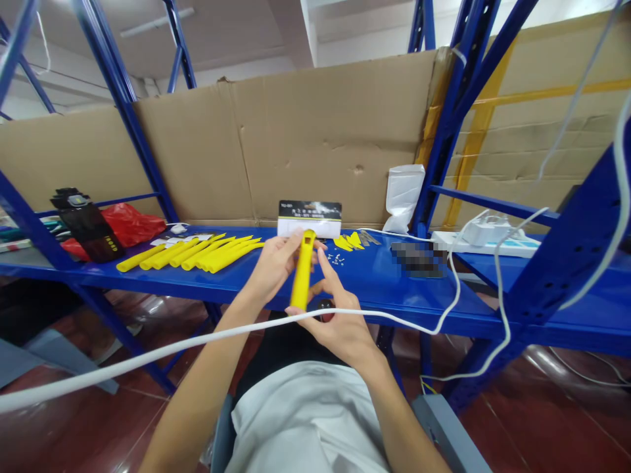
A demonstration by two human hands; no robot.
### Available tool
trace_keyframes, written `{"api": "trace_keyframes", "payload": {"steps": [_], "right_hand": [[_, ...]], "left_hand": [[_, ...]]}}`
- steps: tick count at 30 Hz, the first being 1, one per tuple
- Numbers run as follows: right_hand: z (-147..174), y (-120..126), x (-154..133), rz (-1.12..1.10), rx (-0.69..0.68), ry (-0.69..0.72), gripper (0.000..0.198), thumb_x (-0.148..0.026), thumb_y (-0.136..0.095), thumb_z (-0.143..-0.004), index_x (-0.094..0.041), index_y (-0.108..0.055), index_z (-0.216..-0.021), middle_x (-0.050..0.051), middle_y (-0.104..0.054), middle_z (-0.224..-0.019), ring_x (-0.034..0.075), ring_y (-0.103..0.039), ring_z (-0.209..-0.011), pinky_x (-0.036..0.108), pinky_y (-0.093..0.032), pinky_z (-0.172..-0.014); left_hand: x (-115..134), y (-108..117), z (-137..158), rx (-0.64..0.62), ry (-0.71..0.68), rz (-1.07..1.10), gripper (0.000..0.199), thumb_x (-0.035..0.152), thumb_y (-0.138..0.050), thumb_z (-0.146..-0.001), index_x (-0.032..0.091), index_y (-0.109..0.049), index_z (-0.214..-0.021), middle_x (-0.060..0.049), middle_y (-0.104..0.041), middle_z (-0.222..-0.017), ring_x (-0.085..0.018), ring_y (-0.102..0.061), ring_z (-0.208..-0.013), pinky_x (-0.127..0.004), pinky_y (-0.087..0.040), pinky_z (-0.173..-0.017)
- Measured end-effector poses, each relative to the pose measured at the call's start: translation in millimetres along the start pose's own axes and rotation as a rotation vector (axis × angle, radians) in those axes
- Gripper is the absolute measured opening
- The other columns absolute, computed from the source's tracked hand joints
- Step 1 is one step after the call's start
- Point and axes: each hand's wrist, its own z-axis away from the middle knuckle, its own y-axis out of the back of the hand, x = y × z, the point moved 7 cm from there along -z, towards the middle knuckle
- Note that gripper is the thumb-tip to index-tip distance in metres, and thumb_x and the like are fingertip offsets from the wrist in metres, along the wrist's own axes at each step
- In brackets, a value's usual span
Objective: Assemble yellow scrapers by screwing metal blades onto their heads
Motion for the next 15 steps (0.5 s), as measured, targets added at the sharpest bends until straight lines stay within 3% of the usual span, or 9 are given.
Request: {"api": "trace_keyframes", "payload": {"steps": [2,4,6,8,11,15], "right_hand": [[-1,5,2,-0.114,0.025,-0.042,0.096,-0.04,-0.092,-0.091,-0.029,-0.045,-0.174,-0.003,-0.079,-0.093,0.012,-0.055,-0.061,0.026,-0.05,-0.061],[-2,14,7,-0.238,0.097,-0.086,0.078,-0.042,-0.091,-0.093,-0.026,-0.057,-0.162,-0.006,-0.074,-0.082,0.009,-0.051,-0.056,0.024,-0.046,-0.056],[-2,26,15,-0.364,0.192,-0.129,0.049,-0.047,-0.09,-0.095,-0.022,-0.072,-0.133,-0.009,-0.062,-0.067,0.008,-0.047,-0.047,0.023,-0.041,-0.048],[-1,38,25,-0.471,0.273,-0.163,0.035,-0.051,-0.089,-0.096,-0.021,-0.071,-0.102,-0.012,-0.051,-0.055,0.007,-0.04,-0.038,0.022,-0.034,-0.039],[-1,54,33,-0.605,0.352,-0.145,0.039,-0.044,-0.093,-0.092,-0.025,-0.059,-0.087,-0.013,-0.047,-0.055,0.008,-0.041,-0.036,0.02,-0.033,-0.033],[-4,72,35,-0.796,0.433,-0.069,0.055,-0.031,-0.099,-0.081,-0.025,-0.045,-0.08,-0.009,-0.051,-0.076,0.008,-0.05,-0.055,0.016,-0.041,-0.035]], "left_hand": [[7,28,-14,0.098,-0.017,-0.025,0.05,0.061,-0.087,-0.096,0.012,-0.079,-0.09,-0.012,-0.079,-0.085,-0.014,-0.066,-0.063,-0.024,-0.055,-0.056],[12,62,-30,0.168,0.03,-0.073,0.051,0.064,-0.083,-0.099,0.013,-0.076,-0.092,-0.009,-0.075,-0.083,-0.012,-0.062,-0.061,-0.022,-0.049,-0.051],[9,98,-47,0.183,0.153,-0.238,0.052,0.063,-0.081,-0.101,0.013,-0.075,-0.094,-0.008,-0.071,-0.078,-0.013,-0.06,-0.059,-0.022,-0.047,-0.049],[4,132,-58,0.206,0.256,-0.459,0.049,0.059,-0.077,-0.104,0.011,-0.077,-0.093,-0.008,-0.069,-0.075,-0.013,-0.059,-0.057,-0.022,-0.046,-0.049],[-3,165,-65,0.23,0.328,-0.697,0.051,0.057,-0.073,-0.107,0.011,-0.077,-0.087,-0.009,-0.07,-0.074,-0.014,-0.058,-0.055,-0.025,-0.045,-0.049],[-18,174,-61,0.172,0.417,-0.89,0.056,0.062,-0.072,-0.104,0.013,-0.076,-0.077,-0.011,-0.072,-0.071,-0.017,-0.058,-0.053,-0.029,-0.046,-0.05]]}}
